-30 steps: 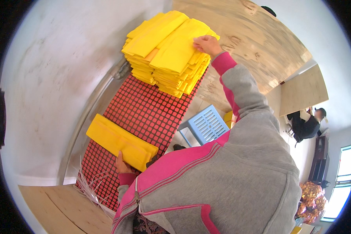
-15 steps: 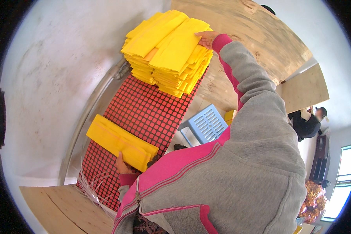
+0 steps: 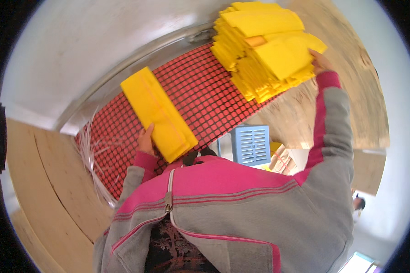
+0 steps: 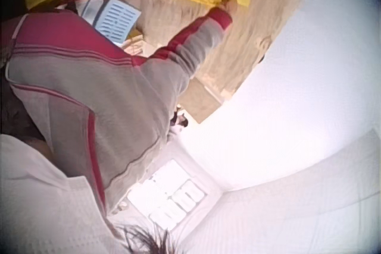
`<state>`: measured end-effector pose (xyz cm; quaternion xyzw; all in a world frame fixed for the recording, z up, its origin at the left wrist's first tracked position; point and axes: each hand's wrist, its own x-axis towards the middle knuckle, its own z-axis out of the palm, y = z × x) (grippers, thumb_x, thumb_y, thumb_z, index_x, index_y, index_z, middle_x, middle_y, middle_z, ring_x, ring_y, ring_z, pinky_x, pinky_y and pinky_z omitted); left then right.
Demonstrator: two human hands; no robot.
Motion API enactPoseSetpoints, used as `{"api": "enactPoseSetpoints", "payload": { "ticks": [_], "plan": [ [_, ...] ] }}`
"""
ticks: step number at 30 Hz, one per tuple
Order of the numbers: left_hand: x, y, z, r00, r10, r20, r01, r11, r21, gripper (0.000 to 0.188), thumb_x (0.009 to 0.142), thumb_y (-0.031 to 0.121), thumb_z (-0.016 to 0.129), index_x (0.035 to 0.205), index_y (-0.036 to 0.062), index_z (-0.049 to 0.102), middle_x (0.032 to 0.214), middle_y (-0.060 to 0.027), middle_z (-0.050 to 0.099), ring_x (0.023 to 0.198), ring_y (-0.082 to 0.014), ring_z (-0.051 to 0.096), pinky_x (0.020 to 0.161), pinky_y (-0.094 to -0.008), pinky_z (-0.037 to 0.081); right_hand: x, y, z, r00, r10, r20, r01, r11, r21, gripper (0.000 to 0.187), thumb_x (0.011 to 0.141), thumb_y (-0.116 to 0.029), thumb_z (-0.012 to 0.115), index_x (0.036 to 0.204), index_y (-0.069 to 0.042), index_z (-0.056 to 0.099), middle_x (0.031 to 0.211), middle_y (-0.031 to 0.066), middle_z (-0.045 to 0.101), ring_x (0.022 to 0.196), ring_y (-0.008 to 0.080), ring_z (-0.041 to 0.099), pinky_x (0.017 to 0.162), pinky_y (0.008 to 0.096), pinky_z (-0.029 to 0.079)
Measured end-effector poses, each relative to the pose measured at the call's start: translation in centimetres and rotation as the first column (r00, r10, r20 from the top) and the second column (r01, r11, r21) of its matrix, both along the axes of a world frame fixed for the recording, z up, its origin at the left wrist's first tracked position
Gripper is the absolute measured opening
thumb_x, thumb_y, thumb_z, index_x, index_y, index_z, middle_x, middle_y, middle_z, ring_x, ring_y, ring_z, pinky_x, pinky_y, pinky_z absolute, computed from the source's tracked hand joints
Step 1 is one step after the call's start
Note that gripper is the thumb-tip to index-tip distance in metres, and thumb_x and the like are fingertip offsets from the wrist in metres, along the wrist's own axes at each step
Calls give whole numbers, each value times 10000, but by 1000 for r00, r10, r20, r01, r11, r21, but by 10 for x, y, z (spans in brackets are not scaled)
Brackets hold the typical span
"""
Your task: The person gathers yellow envelopes from a stack, aligns them into a neat pile, and secures the bundle with a white plastic tie. The person repeats this process to create multiple tied bundles on the table.
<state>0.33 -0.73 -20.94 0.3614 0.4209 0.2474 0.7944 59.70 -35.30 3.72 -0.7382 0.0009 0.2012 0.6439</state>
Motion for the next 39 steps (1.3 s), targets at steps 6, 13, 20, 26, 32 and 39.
{"api": "enactPoseSetpoints", "payload": {
  "ticks": [6,13,20,26,32,39],
  "plan": [
    [-1,0,7,997,-28,-67,30,999,25,392,937,209,629,1246,-16,546,1174,-83,623,1039,-186,603,885,-306,480,-33,11,79,991,30,128,-46,991,128,289,927,-156,627,1196,-54,596,1127,45,671,1029,159,639,890,283,517],
    [0,-1,8,998,15,-62,-14,1000,15,391,921,214,648,1216,-27,558,1120,-86,642,984,-180,622,854,-289,489,-139,93,130,902,315,294,-371,915,159,291,956,-168,578,1217,-38,579,1183,47,644,1082,153,615,943,285,474],
    [2,-2,11,999,47,-16,-47,999,-10,392,896,196,679,1186,-34,551,1080,-102,651,918,-182,638,796,-291,512,-252,217,55,713,675,192,-691,628,358,324,942,-132,579,1244,-16,556,1213,69,629,1107,165,603,975,317,465],
    [1,-3,5,993,64,-99,-63,998,7,375,895,179,676,1165,-42,538,1029,-113,658,861,-196,654,731,-301,533,-344,305,-57,554,832,-27,-757,517,399,315,947,-122,573,1240,-11,539,1182,77,637,1043,170,635,893,318,527],
    [1,2,-34,965,129,226,-104,987,-119,282,954,149,569,1179,-17,533,1023,-117,657,837,-209,655,686,-310,546,-388,331,-129,444,879,-174,-789,475,389,307,943,-154,591,1214,-19,542,1100,66,655,926,146,664,760,282,558],
    [1,1,-19,998,65,-8,-66,995,-79,324,941,148,590,1205,-27,517,1050,-117,653,862,-198,652,721,-288,541,-369,329,-160,415,876,-244,-884,452,117,316,941,-167,594,1214,-18,542,1066,69,661,906,137,663,741,277,556]
  ]
}}
